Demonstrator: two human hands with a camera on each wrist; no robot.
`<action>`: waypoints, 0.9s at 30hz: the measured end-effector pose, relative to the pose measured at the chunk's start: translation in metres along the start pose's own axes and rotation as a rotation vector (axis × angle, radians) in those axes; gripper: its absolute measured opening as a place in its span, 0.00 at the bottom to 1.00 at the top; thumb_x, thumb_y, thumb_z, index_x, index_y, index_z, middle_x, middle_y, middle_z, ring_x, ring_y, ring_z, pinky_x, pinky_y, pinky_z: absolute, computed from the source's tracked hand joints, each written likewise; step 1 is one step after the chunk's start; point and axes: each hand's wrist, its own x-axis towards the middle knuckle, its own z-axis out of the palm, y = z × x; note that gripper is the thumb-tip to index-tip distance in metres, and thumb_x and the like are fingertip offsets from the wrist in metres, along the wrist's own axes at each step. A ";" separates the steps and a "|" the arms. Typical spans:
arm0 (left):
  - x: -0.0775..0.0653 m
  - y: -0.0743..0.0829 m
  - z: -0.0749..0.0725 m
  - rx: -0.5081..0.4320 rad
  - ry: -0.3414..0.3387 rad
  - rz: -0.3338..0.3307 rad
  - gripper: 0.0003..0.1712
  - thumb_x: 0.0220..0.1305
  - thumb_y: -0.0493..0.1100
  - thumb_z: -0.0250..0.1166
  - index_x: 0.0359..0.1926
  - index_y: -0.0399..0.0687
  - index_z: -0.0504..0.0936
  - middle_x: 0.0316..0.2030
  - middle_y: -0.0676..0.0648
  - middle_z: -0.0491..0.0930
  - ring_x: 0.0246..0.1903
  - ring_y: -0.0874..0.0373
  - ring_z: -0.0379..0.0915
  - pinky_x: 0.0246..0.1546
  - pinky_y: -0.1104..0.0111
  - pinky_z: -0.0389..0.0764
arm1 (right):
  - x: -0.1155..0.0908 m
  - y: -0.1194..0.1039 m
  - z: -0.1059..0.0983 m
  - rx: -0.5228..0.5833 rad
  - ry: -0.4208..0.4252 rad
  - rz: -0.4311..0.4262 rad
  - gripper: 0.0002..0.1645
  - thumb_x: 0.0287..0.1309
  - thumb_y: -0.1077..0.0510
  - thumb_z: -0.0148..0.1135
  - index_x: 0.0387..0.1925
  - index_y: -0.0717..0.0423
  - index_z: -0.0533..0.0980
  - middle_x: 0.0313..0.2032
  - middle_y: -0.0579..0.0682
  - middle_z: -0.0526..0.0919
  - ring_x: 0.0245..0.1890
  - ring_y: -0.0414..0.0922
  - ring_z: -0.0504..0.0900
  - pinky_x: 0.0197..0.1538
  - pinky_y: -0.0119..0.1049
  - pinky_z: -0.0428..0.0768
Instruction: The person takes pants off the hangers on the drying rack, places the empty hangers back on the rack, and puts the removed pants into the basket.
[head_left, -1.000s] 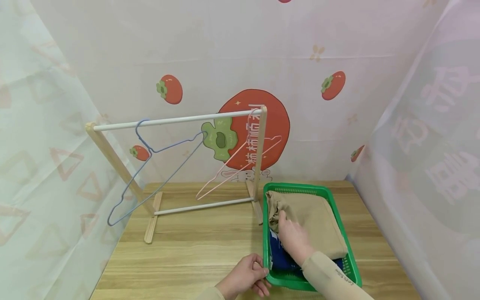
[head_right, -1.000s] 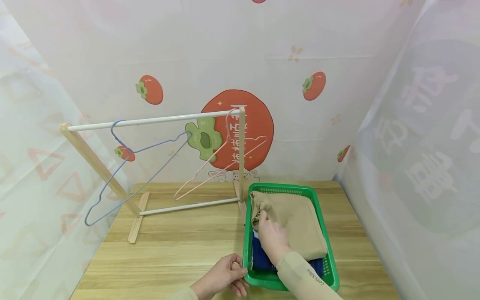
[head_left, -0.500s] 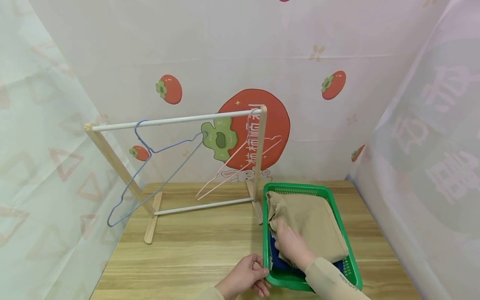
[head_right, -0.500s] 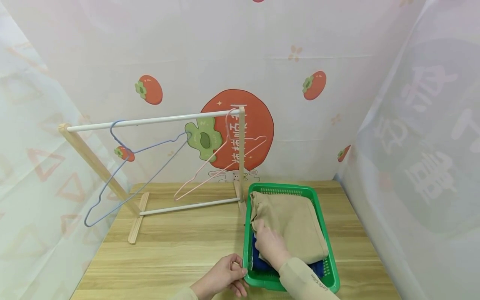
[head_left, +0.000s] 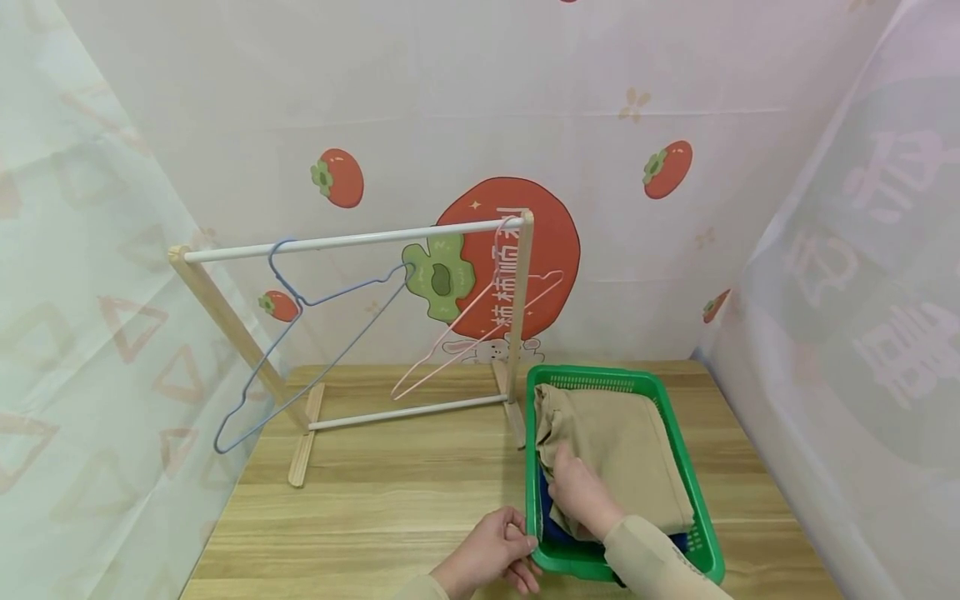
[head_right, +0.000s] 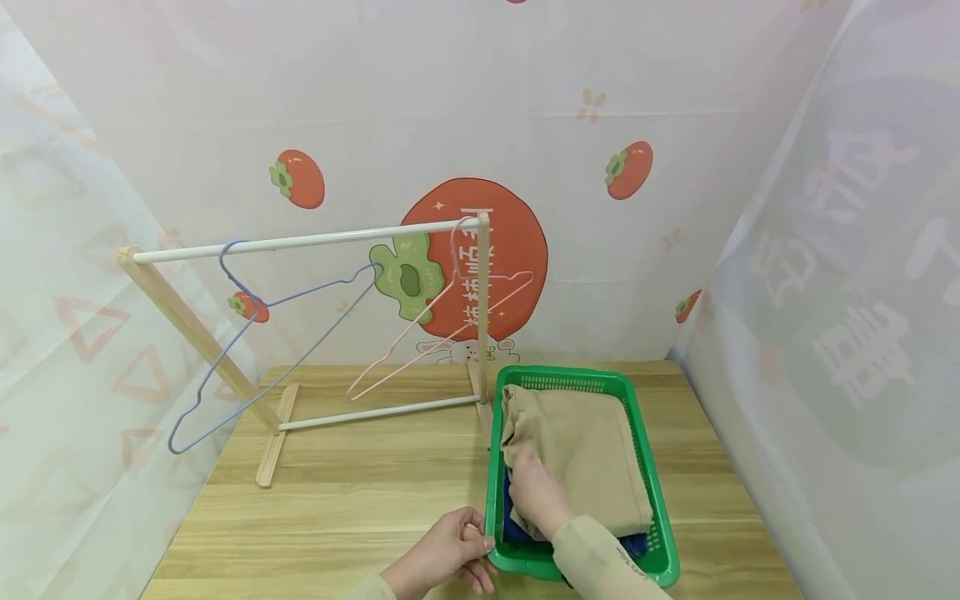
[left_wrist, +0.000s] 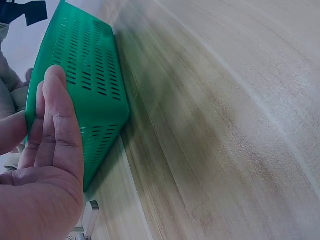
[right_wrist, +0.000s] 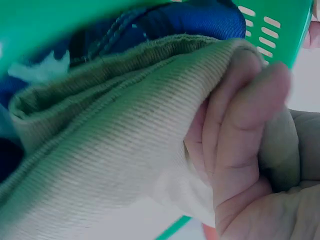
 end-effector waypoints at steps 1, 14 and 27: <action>0.000 0.000 -0.001 0.001 0.002 -0.002 0.08 0.75 0.38 0.60 0.46 0.40 0.69 0.31 0.34 0.87 0.21 0.59 0.83 0.23 0.68 0.85 | 0.001 0.001 0.001 0.008 -0.003 0.007 0.23 0.59 0.71 0.63 0.52 0.73 0.63 0.19 0.54 0.75 0.18 0.46 0.76 0.23 0.40 0.76; 0.002 0.002 -0.002 0.013 0.004 0.004 0.08 0.75 0.38 0.60 0.45 0.40 0.69 0.27 0.38 0.87 0.21 0.58 0.83 0.24 0.67 0.85 | 0.008 0.006 0.003 0.115 -0.074 0.092 0.24 0.65 0.70 0.60 0.57 0.76 0.60 0.20 0.56 0.75 0.16 0.49 0.76 0.19 0.38 0.74; 0.003 0.003 -0.002 0.035 0.013 -0.001 0.07 0.75 0.37 0.60 0.44 0.40 0.70 0.29 0.34 0.87 0.20 0.58 0.82 0.23 0.66 0.84 | 0.013 0.006 -0.003 0.179 -0.208 0.142 0.34 0.72 0.58 0.61 0.64 0.76 0.57 0.24 0.62 0.78 0.11 0.50 0.78 0.16 0.41 0.79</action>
